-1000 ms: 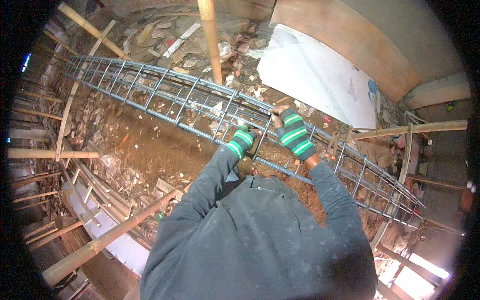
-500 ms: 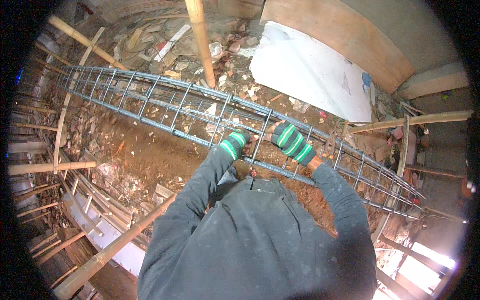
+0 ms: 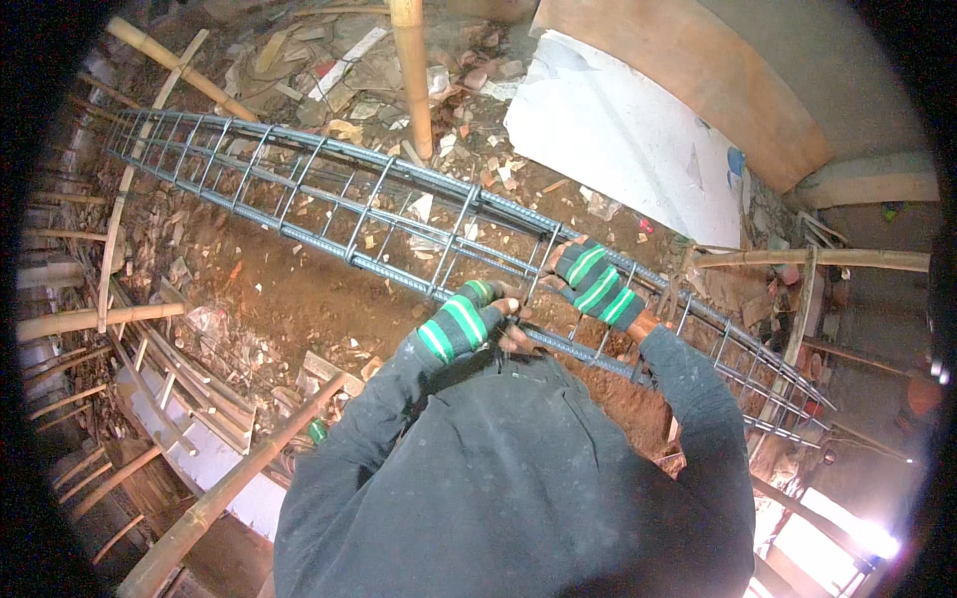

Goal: The person assembles a rebar cage by hand, positioning and securing intersecting steel bars into a grid structure. They repeatedly adjust and align the bars to form a stable framework on a debris-covered floor.

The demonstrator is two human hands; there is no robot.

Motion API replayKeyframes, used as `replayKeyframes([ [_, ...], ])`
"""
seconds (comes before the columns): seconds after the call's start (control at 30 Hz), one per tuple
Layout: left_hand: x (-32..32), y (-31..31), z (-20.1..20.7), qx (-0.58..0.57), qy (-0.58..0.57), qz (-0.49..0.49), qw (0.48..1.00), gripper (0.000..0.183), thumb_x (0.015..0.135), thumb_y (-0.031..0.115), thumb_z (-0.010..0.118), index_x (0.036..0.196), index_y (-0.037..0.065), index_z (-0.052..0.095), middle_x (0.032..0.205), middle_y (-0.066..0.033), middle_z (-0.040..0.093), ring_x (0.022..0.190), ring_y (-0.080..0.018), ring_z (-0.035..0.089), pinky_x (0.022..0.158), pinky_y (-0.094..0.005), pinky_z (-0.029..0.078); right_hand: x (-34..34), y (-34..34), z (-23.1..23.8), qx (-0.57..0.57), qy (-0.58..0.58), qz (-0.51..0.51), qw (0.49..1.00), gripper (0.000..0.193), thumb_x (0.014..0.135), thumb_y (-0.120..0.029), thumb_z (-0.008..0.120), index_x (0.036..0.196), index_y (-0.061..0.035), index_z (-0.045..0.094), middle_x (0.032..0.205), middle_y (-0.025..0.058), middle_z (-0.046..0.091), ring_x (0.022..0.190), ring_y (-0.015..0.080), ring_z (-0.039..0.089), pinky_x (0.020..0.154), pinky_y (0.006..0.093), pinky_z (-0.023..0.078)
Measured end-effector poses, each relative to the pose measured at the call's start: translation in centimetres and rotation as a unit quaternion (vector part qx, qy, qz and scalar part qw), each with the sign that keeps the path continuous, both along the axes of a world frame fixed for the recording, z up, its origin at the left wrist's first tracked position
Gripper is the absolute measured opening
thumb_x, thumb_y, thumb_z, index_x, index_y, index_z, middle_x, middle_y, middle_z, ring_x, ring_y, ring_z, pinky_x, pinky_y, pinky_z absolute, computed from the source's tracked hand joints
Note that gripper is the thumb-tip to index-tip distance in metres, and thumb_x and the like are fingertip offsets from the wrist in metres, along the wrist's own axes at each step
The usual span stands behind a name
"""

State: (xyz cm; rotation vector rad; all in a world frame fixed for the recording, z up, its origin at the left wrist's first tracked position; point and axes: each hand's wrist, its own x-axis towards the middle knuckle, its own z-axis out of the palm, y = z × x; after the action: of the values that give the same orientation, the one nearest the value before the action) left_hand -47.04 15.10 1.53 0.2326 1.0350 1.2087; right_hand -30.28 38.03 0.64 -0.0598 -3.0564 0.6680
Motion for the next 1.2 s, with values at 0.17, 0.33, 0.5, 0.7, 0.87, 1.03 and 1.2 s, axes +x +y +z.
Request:
replayKeyframes([
  [0.17, -1.9, 2.3, 2.1, 0.16, 0.183, -0.067, 0.968, 0.034, 0.098, 0.007, 0.058, 0.13, -0.005, 0.062, 0.116, -0.0146, 0.072, 0.097, -0.0182, 0.069, 0.091, -0.0325, 0.055, -0.2, -1.7, -1.6, -0.002, 0.102, -0.068, 0.992, 0.025, 0.083, -0.013, 0.072, 0.107, -0.008, 0.071, 0.098, 0.0141, 0.068, 0.09, 0.0321, 0.063, 0.087, 0.0464, 0.047],
  [0.33, -3.6, 8.0, 1.8, 0.223, 0.458, -0.083, 0.856, 0.025, 0.093, 0.025, 0.073, 0.099, 0.001, 0.074, 0.082, -0.0164, 0.072, 0.079, -0.0264, 0.068, 0.074, -0.0399, 0.052, 0.4, -4.1, -3.2, 0.114, 0.202, -0.137, 0.963, 0.014, 0.08, -0.012, 0.068, 0.089, -0.002, 0.065, 0.079, 0.0162, 0.057, 0.078, 0.0368, 0.057, 0.086, 0.0528, 0.046],
  [0.5, -2.0, 16.6, 1.9, 0.188, 0.623, -0.22, 0.726, 0.025, 0.089, 0.031, 0.073, 0.086, 0.006, 0.076, 0.079, -0.0225, 0.069, 0.079, -0.0418, 0.067, 0.074, -0.0501, 0.053, 0.7, -5.1, -3.3, 0.332, 0.116, -0.093, 0.931, 0.018, 0.082, -0.013, 0.067, 0.095, -0.0009, 0.068, 0.088, 0.018, 0.063, 0.088, 0.037, 0.062, 0.082, 0.0544, 0.049],
  [0.7, 2.0, 22.3, 1.1, 0.159, 0.681, -0.377, 0.607, 0.022, 0.072, 0.014, 0.078, 0.091, 0.003, 0.079, 0.095, -0.0232, 0.074, 0.094, -0.0378, 0.074, 0.081, -0.0472, 0.059, 0.2, -6.3, -1.7, 0.156, 0.098, -0.145, 0.972, 0.017, 0.085, -0.014, 0.066, 0.097, -0.0045, 0.072, 0.096, 0.0198, 0.07, 0.09, 0.0382, 0.066, 0.08, 0.0527, 0.051],
  [0.87, 1.1, 21.7, 2.1, 0.155, 0.574, -0.358, 0.72, 0.052, 0.075, 0.031, 0.087, 0.115, 0.001, 0.073, 0.106, -0.0215, 0.075, 0.1, -0.0356, 0.073, 0.09, -0.0412, 0.057, 0.0, -6.2, -0.5, 0.137, -0.017, -0.126, 0.982, 0.017, 0.085, -0.019, 0.066, 0.096, -0.0058, 0.07, 0.092, 0.019, 0.069, 0.084, 0.039, 0.063, 0.076, 0.0535, 0.049],
  [1.03, -2.9, 17.9, 2.1, 0.193, 0.367, -0.137, 0.9, 0.062, 0.084, 0.04, 0.081, 0.128, -0.001, 0.067, 0.113, -0.0213, 0.073, 0.104, -0.0319, 0.07, 0.094, -0.0423, 0.054, -1.1, -7.0, -0.5, 0.074, -0.008, -0.245, 0.967, 0.02, 0.085, -0.023, 0.068, 0.094, -0.0062, 0.069, 0.087, 0.0187, 0.067, 0.08, 0.0402, 0.062, 0.073, 0.0537, 0.048],
  [1.2, -6.9, 12.4, -0.8, 0.178, 0.415, 0.069, 0.889, 0.045, 0.087, 0.025, 0.08, 0.118, -0.005, 0.069, 0.1, -0.0168, 0.075, 0.091, -0.023, 0.07, 0.081, -0.0362, 0.056, -2.6, -8.6, -0.6, -0.18, 0.027, -0.463, 0.868, 0.019, 0.087, -0.024, 0.071, 0.09, -0.0051, 0.07, 0.079, 0.0176, 0.071, 0.074, 0.0365, 0.069, 0.069, 0.0469, 0.052],
])
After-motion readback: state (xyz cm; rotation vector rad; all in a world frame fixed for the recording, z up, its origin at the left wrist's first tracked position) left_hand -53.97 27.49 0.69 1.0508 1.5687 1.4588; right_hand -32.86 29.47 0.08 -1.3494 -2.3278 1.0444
